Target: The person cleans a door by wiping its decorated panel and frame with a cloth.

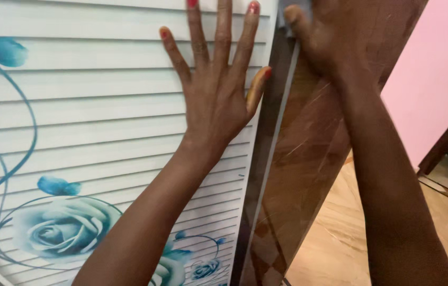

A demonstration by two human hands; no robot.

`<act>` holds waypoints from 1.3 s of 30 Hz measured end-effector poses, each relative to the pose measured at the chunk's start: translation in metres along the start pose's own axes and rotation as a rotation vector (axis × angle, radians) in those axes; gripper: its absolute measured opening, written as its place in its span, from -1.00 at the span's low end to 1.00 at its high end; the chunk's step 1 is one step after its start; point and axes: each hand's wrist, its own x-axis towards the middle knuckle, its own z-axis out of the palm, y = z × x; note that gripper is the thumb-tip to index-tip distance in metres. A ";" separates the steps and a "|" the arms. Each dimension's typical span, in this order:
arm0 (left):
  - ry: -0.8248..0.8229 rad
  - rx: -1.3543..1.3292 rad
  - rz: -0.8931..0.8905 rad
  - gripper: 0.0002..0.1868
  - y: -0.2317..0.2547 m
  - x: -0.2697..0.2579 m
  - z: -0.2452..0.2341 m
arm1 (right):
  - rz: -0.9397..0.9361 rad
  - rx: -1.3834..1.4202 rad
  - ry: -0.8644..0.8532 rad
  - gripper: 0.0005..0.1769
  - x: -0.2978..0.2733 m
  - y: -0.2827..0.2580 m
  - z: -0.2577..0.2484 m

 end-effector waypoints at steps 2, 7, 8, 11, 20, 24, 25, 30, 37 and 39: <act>0.095 0.008 0.091 -0.27 0.013 0.008 0.012 | 0.327 0.219 -0.046 -0.03 -0.022 0.047 -0.015; 0.152 0.065 0.114 -0.27 0.010 0.009 0.037 | 0.097 -0.325 0.297 -0.07 -0.116 0.110 0.025; 0.153 0.068 0.109 -0.28 0.009 0.009 0.040 | 0.090 -0.299 0.299 -0.12 -0.148 0.110 0.045; 0.172 0.072 0.116 -0.27 0.009 0.008 0.042 | 0.020 -0.307 0.267 -0.24 -0.248 0.096 0.096; 0.193 0.088 0.107 -0.26 0.011 0.007 0.040 | 0.048 -0.314 0.315 -0.21 -0.204 0.069 0.080; 0.163 0.076 0.096 -0.29 0.008 0.008 0.042 | 0.142 -0.364 0.280 -0.20 -0.074 0.043 0.032; 0.175 0.092 0.096 -0.29 0.007 0.007 0.042 | 0.137 -0.195 0.312 -0.23 -0.053 0.033 0.029; 0.163 0.105 0.058 -0.19 0.005 0.005 0.040 | -0.031 -0.279 0.171 -0.30 -0.085 -0.020 0.060; 0.158 0.040 0.082 -0.18 0.005 0.007 0.045 | -0.297 -0.442 -0.017 -0.20 -0.244 -0.004 0.130; 0.171 0.039 0.095 -0.19 0.004 0.009 0.046 | -0.222 -0.409 -0.036 -0.17 -0.253 0.037 0.117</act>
